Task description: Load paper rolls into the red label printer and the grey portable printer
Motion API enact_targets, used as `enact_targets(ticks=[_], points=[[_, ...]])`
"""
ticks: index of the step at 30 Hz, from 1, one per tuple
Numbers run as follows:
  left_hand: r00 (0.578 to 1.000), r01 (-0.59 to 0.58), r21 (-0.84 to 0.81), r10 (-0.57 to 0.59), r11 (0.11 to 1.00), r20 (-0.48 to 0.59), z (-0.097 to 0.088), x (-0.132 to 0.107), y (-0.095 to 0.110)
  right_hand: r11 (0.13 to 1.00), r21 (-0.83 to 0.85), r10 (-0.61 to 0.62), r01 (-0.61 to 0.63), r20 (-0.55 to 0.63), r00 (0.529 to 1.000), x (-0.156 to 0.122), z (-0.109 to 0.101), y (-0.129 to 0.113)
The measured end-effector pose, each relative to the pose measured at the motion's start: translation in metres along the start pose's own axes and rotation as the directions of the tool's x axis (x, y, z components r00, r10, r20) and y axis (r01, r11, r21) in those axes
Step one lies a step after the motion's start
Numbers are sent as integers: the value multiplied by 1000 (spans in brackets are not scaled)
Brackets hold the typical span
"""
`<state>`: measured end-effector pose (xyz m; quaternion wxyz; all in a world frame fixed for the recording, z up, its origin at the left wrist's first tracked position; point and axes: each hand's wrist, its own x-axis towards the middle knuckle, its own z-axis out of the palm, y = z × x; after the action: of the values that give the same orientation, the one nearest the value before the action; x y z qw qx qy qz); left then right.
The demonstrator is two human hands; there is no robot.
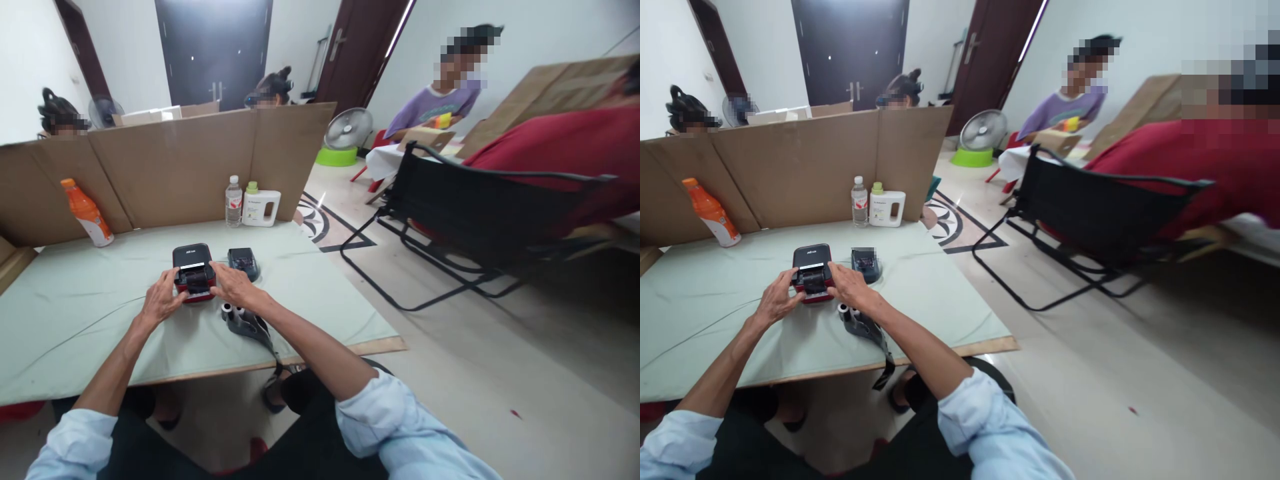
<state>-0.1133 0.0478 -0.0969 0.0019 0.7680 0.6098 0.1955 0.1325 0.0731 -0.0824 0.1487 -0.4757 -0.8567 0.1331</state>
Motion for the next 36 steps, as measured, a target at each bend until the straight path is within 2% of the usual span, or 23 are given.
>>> enact_targets(ticks=[6,10,13,16,19,23,27,32,36], points=[[997,46,-113,-39,992,66,9,3,-2,988,136,65,-73,62,996,5,-5,2],[998,57,-189,-50,980,42,20,3,4,981,184,43,-57,81,996,7,-7,-2],[999,42,-235,-41,971,8,22,0,0,985,167,41,-52,69,997,10,-6,-6],[999,22,-255,-34,967,-42,13,-6,-17,987,160,2,-10,52,999,19,-6,-19],[994,58,-227,-77,972,-76,-4,-16,-42,985,171,-39,28,64,997,35,-1,-43],[986,93,-178,-116,980,-122,-29,-34,-81,984,171,-68,54,80,994,60,14,-79],[977,134,-144,-155,981,-146,-43,-51,-111,972,212,-122,102,82,989,78,34,-106],[975,187,-132,-200,974,-96,-44,-64,-127,971,207,-146,120,115,983,83,49,-121],[975,188,-94,-198,978,-100,-44,-67,-132,950,248,-227,187,140,964,79,37,-113]])
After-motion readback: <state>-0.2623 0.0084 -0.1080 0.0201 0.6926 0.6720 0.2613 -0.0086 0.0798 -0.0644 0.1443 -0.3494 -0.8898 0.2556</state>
